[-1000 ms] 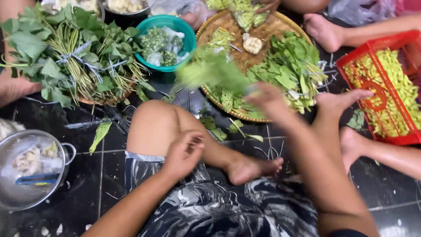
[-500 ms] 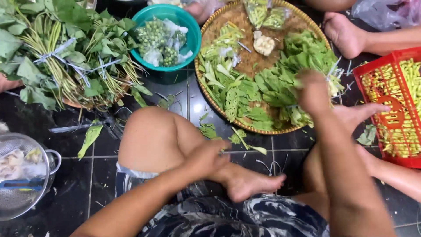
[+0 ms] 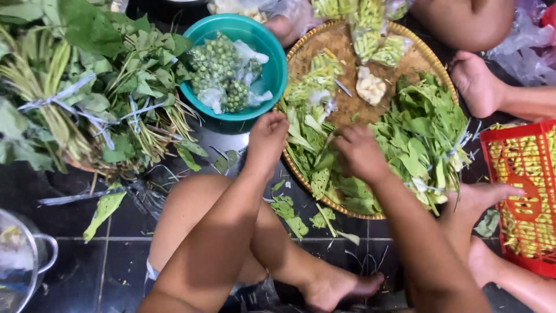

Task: Tying small bunches of leafy green vegetables with plastic string while sitting on the floor.

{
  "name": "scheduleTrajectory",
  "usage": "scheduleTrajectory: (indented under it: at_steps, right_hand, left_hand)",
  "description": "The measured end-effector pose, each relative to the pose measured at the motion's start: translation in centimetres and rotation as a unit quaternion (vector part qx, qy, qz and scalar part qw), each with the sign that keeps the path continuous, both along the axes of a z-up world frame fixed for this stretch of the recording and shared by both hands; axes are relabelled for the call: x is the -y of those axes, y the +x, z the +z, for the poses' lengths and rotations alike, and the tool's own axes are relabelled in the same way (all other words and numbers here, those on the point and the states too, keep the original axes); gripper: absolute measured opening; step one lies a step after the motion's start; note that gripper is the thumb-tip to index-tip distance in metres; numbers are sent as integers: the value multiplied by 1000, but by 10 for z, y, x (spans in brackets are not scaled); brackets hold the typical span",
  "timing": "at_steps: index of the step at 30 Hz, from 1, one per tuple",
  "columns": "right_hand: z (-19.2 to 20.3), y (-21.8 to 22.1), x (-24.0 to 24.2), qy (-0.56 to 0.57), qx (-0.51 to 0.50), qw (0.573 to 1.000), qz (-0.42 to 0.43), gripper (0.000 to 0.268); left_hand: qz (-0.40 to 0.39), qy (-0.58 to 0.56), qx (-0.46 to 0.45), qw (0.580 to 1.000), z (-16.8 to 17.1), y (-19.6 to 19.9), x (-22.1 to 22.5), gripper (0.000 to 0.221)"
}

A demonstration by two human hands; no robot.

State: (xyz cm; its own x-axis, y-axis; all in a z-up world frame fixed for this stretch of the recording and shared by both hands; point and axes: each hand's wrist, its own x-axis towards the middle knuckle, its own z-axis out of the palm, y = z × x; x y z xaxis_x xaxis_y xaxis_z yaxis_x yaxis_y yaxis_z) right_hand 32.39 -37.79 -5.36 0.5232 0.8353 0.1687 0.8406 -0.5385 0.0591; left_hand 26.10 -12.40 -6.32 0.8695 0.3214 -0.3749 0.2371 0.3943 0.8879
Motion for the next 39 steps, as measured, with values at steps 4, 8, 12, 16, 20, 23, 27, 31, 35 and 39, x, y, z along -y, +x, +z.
scheduleTrajectory:
  at_steps: [4, 8, 12, 16, 20, 23, 27, 31, 35, 39]
  right_hand:
    - [71, 2, -24, 6, 54, 993, 102, 10]
    - [55, 15, -57, -52, 64, 974, 211, 11]
    - [14, 25, -98, -47, 61, 951, 299, 8]
    - [8, 37, -105, -60, 52, 943, 323, 6]
    - [19, 44, -94, -125, 76, 947, 286, 12]
    - [21, 48, -79, -141, 106, 946, 271, 11]
    - [32, 42, -60, -144, 138, 946, 254, 5]
    - [34, 29, -67, -110, 129, 959, 227, 7]
    - [3, 13, -45, -40, -159, 984, -66, 51]
    - [4, -16, -60, 125, -248, 866, -415, 31]
  left_hand:
    - [50, -40, 23, 998, 22, 9, -4, 24]
    - [54, -76, 28, 995, 31, 12, -6, 23]
    - [55, -78, 37, 995, 30, 13, -13, 19]
    - [59, -85, 30, 994, 23, 12, -20, 19]
    - [54, -89, 36, 994, 30, 15, -18, 19]
    - [27, -86, 25, 996, 17, 20, -10, 18]
    - [-15, -74, 3, 997, 17, 19, -7, 19]
    - [-12, -65, 0, 998, 9, 22, -5, 18]
    - [-3, -62, -24, 998, 7, 19, -8, 27]
    - [3, -64, -29, 998, 7, 22, -7, 28]
